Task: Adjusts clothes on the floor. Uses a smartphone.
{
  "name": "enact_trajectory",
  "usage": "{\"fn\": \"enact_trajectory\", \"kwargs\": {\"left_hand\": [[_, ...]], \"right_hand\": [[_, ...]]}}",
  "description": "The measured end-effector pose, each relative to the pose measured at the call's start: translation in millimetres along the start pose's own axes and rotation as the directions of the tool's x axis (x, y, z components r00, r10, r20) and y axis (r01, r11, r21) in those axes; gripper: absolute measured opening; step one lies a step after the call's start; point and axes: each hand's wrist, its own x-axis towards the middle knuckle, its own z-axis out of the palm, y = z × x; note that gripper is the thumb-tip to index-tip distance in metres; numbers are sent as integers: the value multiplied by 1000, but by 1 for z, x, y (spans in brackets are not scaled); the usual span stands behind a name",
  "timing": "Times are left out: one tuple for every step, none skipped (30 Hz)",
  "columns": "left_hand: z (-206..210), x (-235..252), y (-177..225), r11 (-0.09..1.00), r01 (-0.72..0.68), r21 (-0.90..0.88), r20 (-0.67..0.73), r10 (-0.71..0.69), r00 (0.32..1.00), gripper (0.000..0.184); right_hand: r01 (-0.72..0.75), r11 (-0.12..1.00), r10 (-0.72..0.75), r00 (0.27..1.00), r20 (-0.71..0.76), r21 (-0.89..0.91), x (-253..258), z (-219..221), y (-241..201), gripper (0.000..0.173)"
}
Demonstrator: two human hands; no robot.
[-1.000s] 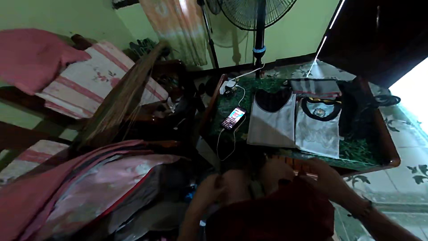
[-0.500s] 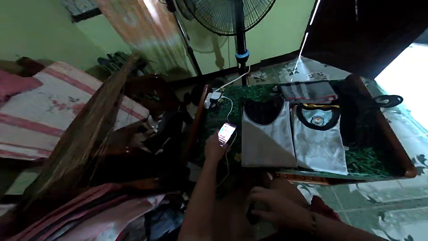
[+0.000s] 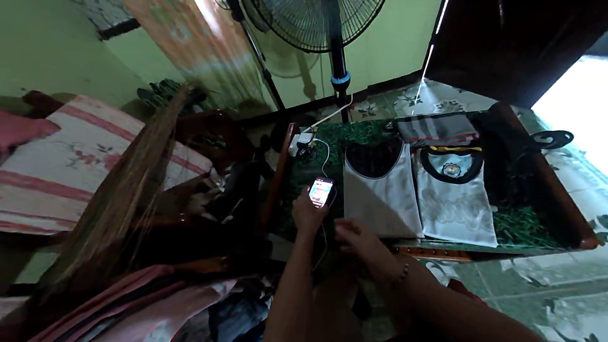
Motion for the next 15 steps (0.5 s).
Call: {"fn": "enact_trajectory", "kwargs": {"left_hand": [[-5,-10,3,999,6,-49,-28,-8,1000,87],[-13,-22,7,994,12,-107,-51,-17,999,88],[-21,-36,13,986,9,-166,-75,-22,997,89],[-28,-50,18,976,-12,-219,-120,-14,993,89],[-34,-65,23,964,-48,-261,-176,1,984,90],[-38,-81,28,952,-89,-292,-226,22,974,91],[-43,-97,32,942,-133,-307,-270,48,962,92],[-47,-111,36,936,-170,-307,-314,70,947,94],[-50,-125,39,933,-198,-300,-353,85,932,96],[-52,-136,42,934,-214,-286,-389,91,917,96],[-52,-145,44,937,-217,-274,-418,87,904,97],[-52,-153,46,942,-214,-256,-447,81,891,97],[-51,-158,49,948,-210,-237,-480,74,874,98],[-50,-163,52,956,-201,-215,-507,66,860,101],[-50,-167,54,960,-203,-191,-535,72,842,104]], "right_hand": [[-5,994,16,995,-99,107,5,5,-3,48],[11,980,26,983,-181,200,10,10,-5,50],[47,959,22,971,-238,281,15,15,-3,51],[91,930,6,965,-261,357,20,20,0,51],[125,903,-16,966,-257,411,23,24,5,51],[147,879,-45,973,-228,454,25,29,8,54],[177,854,-106,980,-170,489,24,32,13,58],[228,820,-206,973,-100,525,21,34,17,64],[264,776,-307,951,-23,572,17,35,21,72],[269,727,-374,927,36,632,13,35,24,79],[256,689,-412,908,75,678,8,35,25,84],[256,683,-431,897,95,684,1,33,23,82],[272,707,-435,895,98,653,-5,31,19,73],[280,734,-421,903,90,619,-12,29,14,65],[259,766,-370,926,75,588,-19,29,4,60]]}}
